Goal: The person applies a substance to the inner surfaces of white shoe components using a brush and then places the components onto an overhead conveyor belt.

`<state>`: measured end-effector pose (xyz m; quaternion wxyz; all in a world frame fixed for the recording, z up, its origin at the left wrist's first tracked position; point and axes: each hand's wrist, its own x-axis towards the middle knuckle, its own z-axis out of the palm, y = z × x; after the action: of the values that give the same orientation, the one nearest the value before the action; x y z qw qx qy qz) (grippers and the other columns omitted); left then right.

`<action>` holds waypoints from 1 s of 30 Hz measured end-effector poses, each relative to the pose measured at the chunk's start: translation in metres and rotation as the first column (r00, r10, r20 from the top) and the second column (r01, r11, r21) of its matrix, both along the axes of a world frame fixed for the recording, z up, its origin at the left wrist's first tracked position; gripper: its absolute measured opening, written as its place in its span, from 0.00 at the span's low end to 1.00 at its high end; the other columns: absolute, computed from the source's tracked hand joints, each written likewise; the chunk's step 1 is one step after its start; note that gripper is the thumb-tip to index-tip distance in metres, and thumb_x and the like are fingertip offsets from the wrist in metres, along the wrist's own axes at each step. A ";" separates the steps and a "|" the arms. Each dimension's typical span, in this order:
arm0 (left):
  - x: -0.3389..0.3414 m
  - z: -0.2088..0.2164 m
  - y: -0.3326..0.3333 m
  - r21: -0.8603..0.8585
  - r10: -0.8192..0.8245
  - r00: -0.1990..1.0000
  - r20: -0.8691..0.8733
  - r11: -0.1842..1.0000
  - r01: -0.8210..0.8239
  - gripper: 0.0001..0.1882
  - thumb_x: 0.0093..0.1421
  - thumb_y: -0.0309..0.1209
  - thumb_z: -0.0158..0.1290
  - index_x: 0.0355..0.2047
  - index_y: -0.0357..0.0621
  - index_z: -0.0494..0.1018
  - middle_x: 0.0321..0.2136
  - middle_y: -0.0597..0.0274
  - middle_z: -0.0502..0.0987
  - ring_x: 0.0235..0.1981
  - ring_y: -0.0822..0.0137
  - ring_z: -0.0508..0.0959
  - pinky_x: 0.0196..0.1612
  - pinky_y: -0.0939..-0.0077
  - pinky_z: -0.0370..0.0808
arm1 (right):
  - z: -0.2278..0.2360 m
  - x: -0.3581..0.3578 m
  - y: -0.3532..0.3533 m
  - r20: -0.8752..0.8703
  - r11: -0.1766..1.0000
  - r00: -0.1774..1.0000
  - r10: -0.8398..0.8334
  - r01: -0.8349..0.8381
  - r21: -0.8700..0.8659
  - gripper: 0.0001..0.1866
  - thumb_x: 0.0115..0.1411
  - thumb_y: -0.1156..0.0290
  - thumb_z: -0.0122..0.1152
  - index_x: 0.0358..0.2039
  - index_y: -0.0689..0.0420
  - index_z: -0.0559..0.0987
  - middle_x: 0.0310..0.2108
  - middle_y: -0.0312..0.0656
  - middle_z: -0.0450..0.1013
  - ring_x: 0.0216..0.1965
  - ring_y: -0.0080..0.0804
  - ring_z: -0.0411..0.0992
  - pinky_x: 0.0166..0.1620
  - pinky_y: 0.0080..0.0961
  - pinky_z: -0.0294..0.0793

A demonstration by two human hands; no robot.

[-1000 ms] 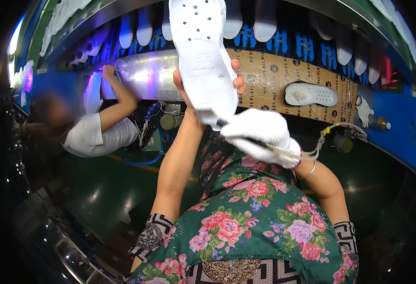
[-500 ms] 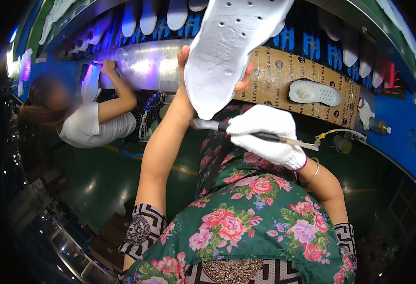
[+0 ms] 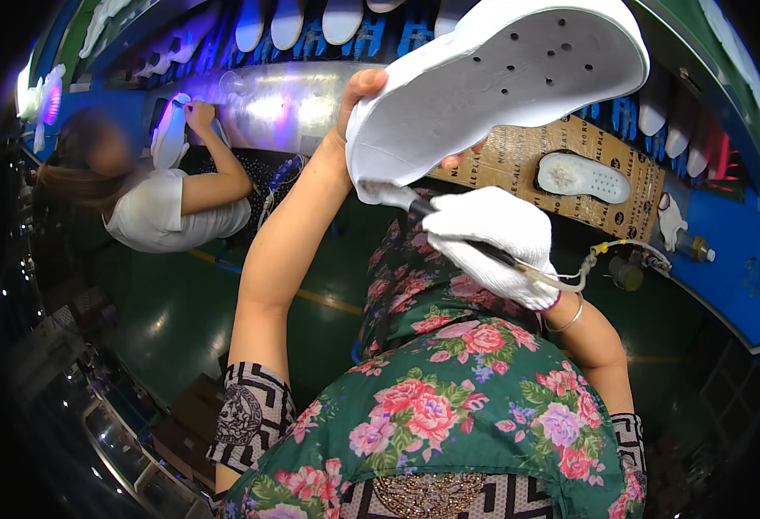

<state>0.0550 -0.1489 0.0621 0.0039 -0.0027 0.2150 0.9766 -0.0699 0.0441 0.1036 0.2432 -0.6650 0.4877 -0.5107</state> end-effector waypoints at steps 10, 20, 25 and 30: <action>0.001 0.007 -0.002 -0.038 0.264 0.961 0.087 0.965 -0.261 0.52 0.44 0.59 0.61 0.63 0.38 0.61 0.51 0.41 0.67 0.44 0.46 0.70 0.36 0.57 0.73 | -0.016 0.002 -0.013 0.289 0.974 0.950 -0.121 0.057 0.221 0.10 0.53 0.75 0.71 0.37 0.58 0.85 0.35 0.42 0.80 0.35 0.31 0.78 0.39 0.25 0.77; 0.038 -0.024 0.059 0.102 0.514 0.824 0.239 0.830 -0.548 0.41 0.64 0.58 0.38 0.64 0.35 0.59 0.51 0.39 0.74 0.43 0.47 0.80 0.44 0.55 0.80 | 0.009 -0.033 -0.045 0.055 0.973 0.981 -0.187 0.178 0.144 0.09 0.53 0.77 0.69 0.36 0.58 0.85 0.35 0.42 0.81 0.36 0.32 0.79 0.42 0.25 0.77; 0.043 -0.023 0.072 0.149 0.475 0.843 0.253 0.842 -0.519 0.47 0.58 0.65 0.42 0.65 0.38 0.60 0.49 0.38 0.73 0.42 0.43 0.79 0.46 0.47 0.78 | 0.012 -0.041 -0.076 -0.207 0.918 0.905 -0.371 0.324 -0.227 0.09 0.51 0.78 0.70 0.35 0.58 0.84 0.34 0.43 0.80 0.35 0.37 0.79 0.41 0.28 0.78; 0.073 -0.003 0.055 -0.017 0.642 0.756 0.129 0.763 -0.646 0.56 0.51 0.65 0.56 0.68 0.37 0.50 0.56 0.30 0.66 0.50 0.35 0.75 0.48 0.37 0.76 | 0.022 -0.032 -0.043 0.376 0.964 0.921 -0.096 -0.008 0.266 0.10 0.51 0.79 0.70 0.36 0.64 0.84 0.32 0.43 0.79 0.30 0.28 0.77 0.34 0.22 0.76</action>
<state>0.1278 -0.0936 0.0588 -0.3183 -0.1386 0.1862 0.9191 -0.1017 0.0006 0.1253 0.4084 -0.5021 0.5084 -0.5680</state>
